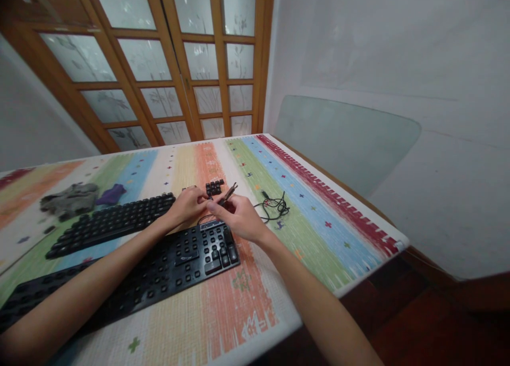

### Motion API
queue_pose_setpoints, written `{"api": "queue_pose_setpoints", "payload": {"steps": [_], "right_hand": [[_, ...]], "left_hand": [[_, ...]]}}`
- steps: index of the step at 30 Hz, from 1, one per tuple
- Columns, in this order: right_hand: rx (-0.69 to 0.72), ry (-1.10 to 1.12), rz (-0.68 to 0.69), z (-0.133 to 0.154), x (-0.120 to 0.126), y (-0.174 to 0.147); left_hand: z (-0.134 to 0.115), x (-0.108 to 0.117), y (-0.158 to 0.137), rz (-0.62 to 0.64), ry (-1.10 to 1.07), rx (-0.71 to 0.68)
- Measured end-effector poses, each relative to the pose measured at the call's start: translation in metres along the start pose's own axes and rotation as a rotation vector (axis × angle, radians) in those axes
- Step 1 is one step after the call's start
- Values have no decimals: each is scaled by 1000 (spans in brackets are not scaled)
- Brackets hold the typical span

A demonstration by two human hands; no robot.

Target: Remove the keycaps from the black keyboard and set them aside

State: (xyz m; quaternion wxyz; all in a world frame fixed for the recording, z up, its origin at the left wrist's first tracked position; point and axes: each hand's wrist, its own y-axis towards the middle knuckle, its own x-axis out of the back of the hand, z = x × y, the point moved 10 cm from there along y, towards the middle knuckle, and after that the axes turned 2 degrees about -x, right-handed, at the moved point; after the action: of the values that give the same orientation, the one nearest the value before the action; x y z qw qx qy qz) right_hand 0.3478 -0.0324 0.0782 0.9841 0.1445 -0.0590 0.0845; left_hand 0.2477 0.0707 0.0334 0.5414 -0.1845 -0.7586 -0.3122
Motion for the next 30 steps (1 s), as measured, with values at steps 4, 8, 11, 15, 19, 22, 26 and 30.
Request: {"api": "queue_pose_setpoints", "payload": {"steps": [4,8,11,15,19,22,26,30], "right_hand": [[15,-16,39,0,-2,-1],[9,-22,48,-1,-2,0],[9,-33,72,-1,-4,0],[0,-93,111,-4,-8,-1],[-28,-171,153,-10,-11,-3],[-44,-225,212,-11,-15,-5],[-15,-290,313,-8,-20,-8],[20,-386,421,-8,-25,-11]], "left_hand": [[-3,2,0,28,41,1],[-2,4,1,25,61,39],[-1,5,1,16,69,57],[-1,5,1,17,78,71],[-1,7,0,27,91,70],[-1,10,-5,13,95,70],[-5,16,-21,-35,25,50],[-23,17,-49,-31,-117,-27]]}}
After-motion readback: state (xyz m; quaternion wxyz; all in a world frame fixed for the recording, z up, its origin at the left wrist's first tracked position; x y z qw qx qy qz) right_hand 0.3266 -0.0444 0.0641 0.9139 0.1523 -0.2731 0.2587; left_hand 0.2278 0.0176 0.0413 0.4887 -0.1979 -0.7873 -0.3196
